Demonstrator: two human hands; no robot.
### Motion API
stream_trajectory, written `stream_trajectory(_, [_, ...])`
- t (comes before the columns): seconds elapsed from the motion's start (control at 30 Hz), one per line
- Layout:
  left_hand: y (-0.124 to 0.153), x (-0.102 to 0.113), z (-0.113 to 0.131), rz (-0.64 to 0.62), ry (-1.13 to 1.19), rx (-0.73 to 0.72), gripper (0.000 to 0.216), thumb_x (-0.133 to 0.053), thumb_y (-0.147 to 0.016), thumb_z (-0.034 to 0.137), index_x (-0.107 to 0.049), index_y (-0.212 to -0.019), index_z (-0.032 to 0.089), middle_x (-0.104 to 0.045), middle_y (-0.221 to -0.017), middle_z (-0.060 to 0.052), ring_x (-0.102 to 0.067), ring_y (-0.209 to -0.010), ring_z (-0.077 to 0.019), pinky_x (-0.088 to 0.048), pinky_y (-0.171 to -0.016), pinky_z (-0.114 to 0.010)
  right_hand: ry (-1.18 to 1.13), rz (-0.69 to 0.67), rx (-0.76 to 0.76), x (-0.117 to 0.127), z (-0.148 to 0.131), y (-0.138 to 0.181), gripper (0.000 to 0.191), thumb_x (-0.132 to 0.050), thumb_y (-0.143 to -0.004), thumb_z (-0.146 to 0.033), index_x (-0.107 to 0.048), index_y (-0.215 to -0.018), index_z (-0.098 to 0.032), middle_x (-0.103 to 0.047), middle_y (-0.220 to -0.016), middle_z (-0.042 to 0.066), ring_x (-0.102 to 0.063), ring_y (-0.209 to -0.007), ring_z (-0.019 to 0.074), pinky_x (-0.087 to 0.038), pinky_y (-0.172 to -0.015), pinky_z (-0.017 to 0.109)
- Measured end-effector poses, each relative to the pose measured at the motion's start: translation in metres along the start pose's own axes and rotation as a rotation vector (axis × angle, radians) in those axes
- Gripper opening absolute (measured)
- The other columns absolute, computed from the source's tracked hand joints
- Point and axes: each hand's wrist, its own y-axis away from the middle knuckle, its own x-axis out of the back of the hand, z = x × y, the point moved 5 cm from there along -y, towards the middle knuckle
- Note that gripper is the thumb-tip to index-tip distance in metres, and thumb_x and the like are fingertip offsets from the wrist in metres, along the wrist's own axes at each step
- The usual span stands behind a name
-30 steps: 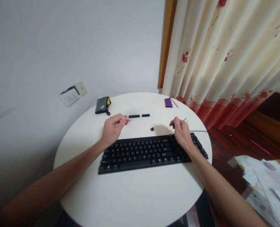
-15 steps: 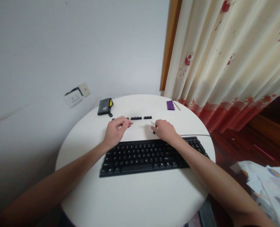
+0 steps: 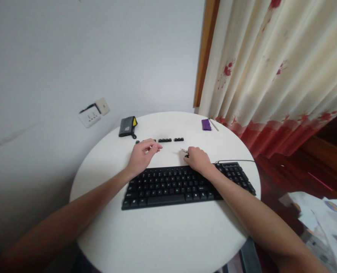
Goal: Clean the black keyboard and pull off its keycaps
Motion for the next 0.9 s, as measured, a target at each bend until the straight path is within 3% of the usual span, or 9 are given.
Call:
stream_trajectory(0.1, [0.0,-0.006,-0.003,-0.062,-0.011,0.034,0.024,-0.052,-0.094,0.029,-0.071,-0.084,0.018,-0.07,-0.084,-0.003,-0.064,-0.079,-0.0144,-0.046,-0.063,-0.024,-0.031,0.032,0.039,0.005,-0.004,0.003,0.017,-0.06,-0.086,-0.032,-0.066,-0.091,-0.017,-0.07,-0.093,0.013,-0.065,-0.085,0.025,-0.041,-0.068,0.03])
stream_trajectory(0.3, [0.003,-0.02,-0.011,-0.19,0.049,0.115,0.017,-0.062,-0.088,0.028,-0.071,-0.1,0.02,-0.073,-0.097,-0.004,-0.066,-0.084,-0.0157,-0.049,-0.065,-0.025,-0.294,0.241,0.408,0.026,-0.03,0.019,0.013,-0.059,-0.091,-0.024,-0.069,-0.097,-0.018,-0.071,-0.096,0.008,-0.062,-0.085,0.0194,-0.043,-0.076,0.028])
stream_trajectory(0.4, [0.005,-0.023,-0.01,-0.209,0.061,0.12,0.02,-0.069,-0.083,0.026,-0.071,-0.101,0.02,-0.074,-0.097,-0.004,-0.067,-0.085,-0.0164,-0.051,-0.068,-0.026,-0.433,0.275,0.508,0.03,-0.039,0.029,0.015,-0.061,-0.09,-0.023,-0.069,-0.103,-0.018,-0.071,-0.096,0.007,-0.062,-0.083,0.0181,-0.044,-0.077,0.028])
stream_trajectory(0.63, [0.006,-0.022,-0.001,-0.234,0.021,0.026,0.019,-0.074,-0.079,0.023,-0.073,-0.099,0.021,-0.074,-0.098,-0.004,-0.066,-0.084,-0.0156,-0.05,-0.07,-0.027,-0.62,0.245,0.506,0.031,-0.045,0.038,0.025,-0.067,-0.086,-0.023,-0.061,-0.11,-0.021,-0.071,-0.089,0.002,-0.056,-0.065,0.0134,-0.042,-0.066,0.026])
stream_trajectory(0.9, [0.006,-0.021,0.005,-0.23,-0.003,-0.063,0.013,-0.071,-0.082,0.023,-0.075,-0.095,0.022,-0.073,-0.091,-0.003,-0.064,-0.081,-0.0151,-0.049,-0.069,-0.027,-0.632,0.259,0.513,0.033,-0.047,0.041,0.014,-0.067,-0.086,-0.024,-0.064,-0.098,-0.02,-0.069,-0.082,0.0,-0.05,-0.059,0.0107,-0.039,-0.062,0.024])
